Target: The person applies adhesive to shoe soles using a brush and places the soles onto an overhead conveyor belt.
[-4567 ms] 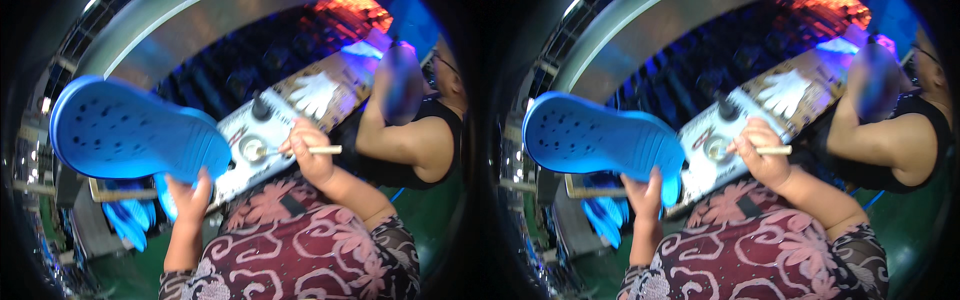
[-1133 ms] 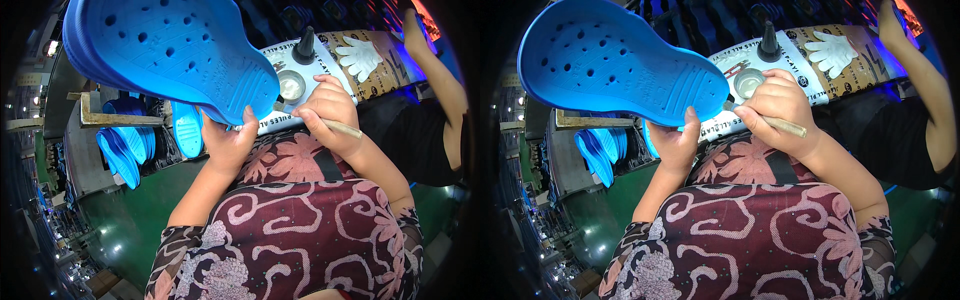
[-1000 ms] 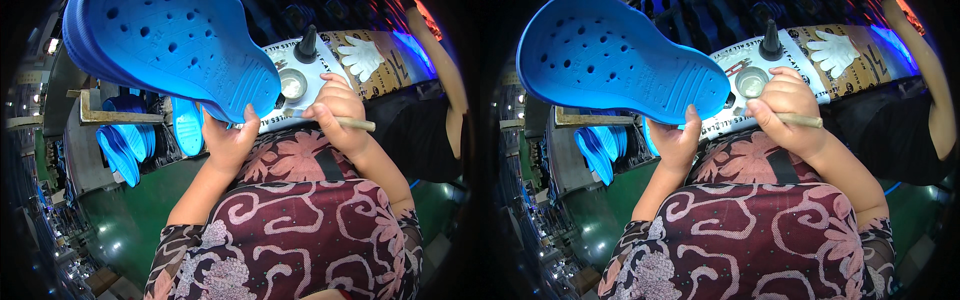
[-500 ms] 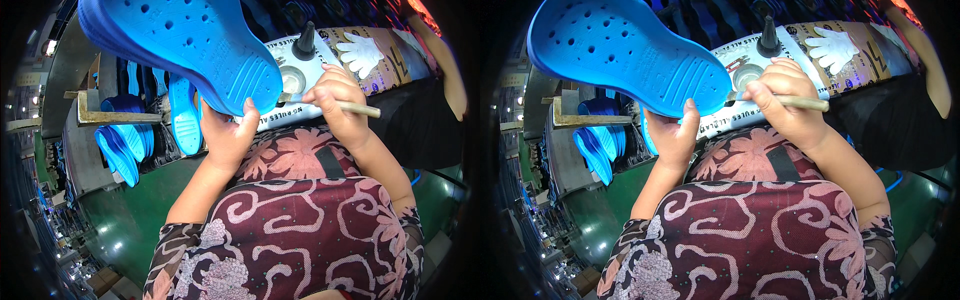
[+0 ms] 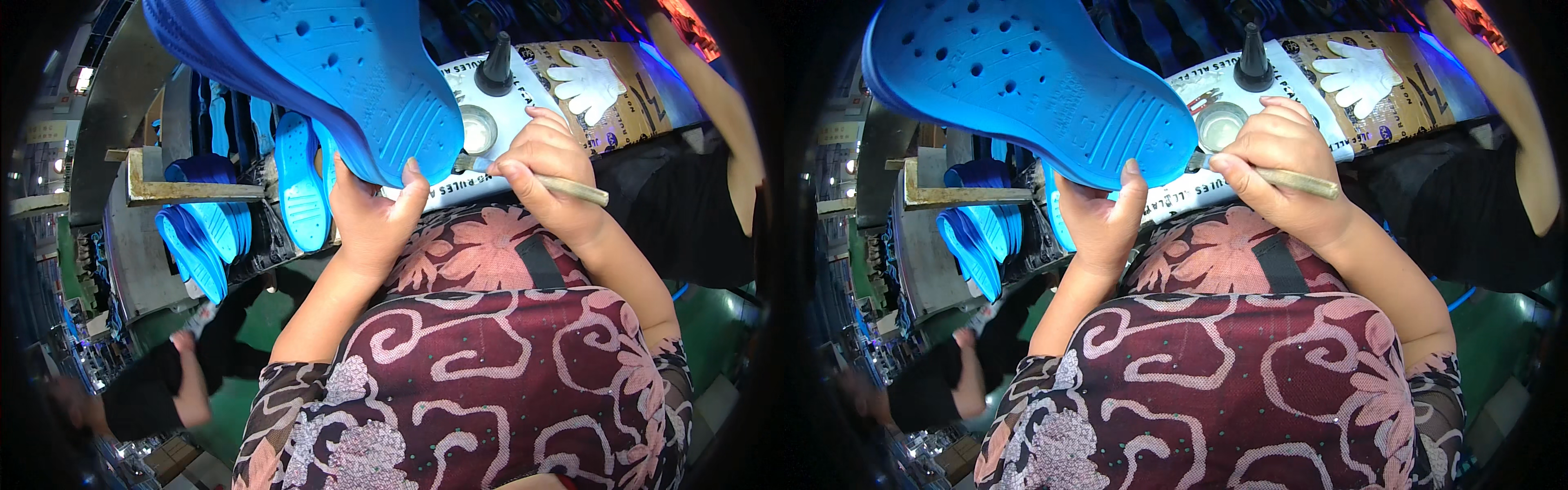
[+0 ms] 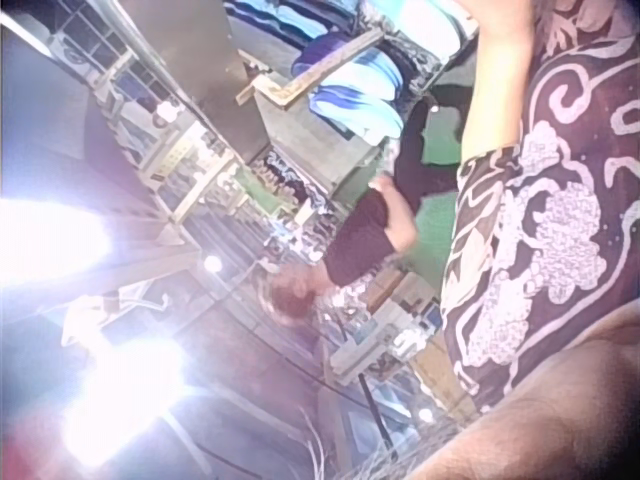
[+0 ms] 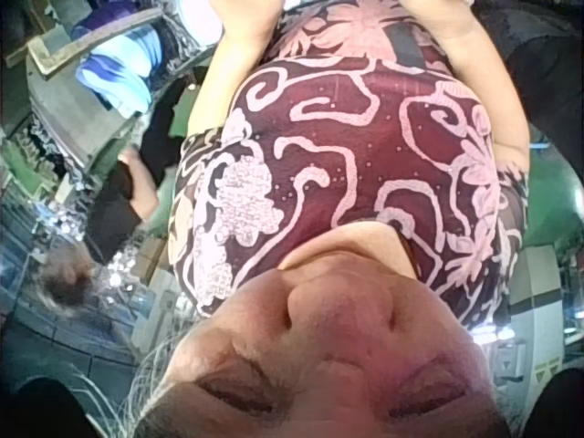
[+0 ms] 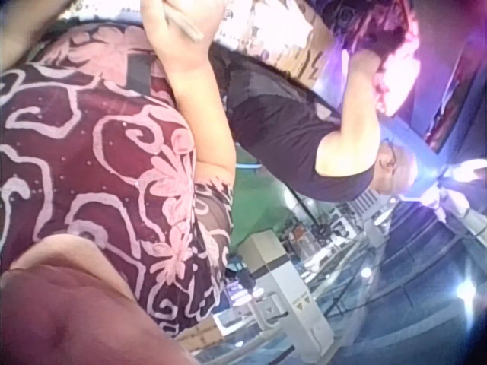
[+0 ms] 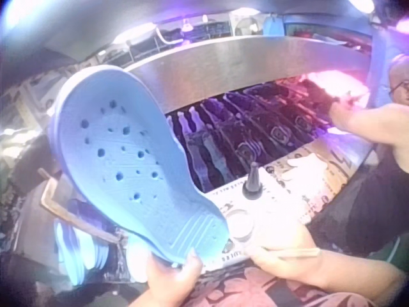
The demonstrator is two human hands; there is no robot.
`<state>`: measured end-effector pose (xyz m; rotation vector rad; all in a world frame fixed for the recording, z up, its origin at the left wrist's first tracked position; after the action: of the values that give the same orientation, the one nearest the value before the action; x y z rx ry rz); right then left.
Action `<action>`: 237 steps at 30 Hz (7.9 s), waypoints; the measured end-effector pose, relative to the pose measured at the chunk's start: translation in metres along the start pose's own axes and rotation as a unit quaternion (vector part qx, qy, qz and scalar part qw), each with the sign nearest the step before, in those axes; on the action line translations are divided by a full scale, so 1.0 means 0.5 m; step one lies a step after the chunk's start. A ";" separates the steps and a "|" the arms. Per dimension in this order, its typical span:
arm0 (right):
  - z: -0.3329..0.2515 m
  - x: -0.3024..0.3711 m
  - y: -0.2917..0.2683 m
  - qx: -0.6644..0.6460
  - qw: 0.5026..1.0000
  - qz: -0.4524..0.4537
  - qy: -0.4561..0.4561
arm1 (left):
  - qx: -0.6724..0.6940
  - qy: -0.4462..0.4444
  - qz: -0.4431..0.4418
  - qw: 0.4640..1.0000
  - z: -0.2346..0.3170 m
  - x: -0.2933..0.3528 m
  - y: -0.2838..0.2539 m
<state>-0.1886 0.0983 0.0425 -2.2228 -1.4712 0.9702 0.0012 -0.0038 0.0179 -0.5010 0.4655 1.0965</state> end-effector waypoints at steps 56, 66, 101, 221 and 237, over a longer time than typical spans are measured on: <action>0.127 0.049 0.027 -0.275 0.908 0.083 0.305 | -0.522 -0.243 -0.266 0.773 -0.221 0.033 -0.232; 0.145 -0.021 0.060 -0.121 0.956 0.035 0.266 | -0.560 -0.226 -0.283 0.745 -0.256 0.034 -0.256; 0.088 -0.005 0.023 -0.268 0.919 0.092 0.275 | 0.108 -0.218 0.022 0.970 -0.068 0.052 -0.090; 0.173 0.100 -0.028 -0.317 0.862 0.102 0.383 | -0.333 -0.229 -0.073 0.912 -0.307 0.290 -0.487; 0.136 0.075 -0.004 -0.321 0.862 0.124 0.373 | 0.172 -0.347 0.001 0.922 -0.058 0.108 -0.147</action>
<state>-0.2269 0.1252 -0.0195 -2.7907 -1.2250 -0.4408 0.0860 -0.0095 -0.0259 0.2093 0.0222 1.0852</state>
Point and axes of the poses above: each hand's wrist, its own x-axis away from the middle knuckle, its own y-axis out of the palm, z = x × y, the point moved 1 cm from there along -x, towards the middle knuckle, and after that the axes turned 14 degrees about y, right-handed, at the moved point
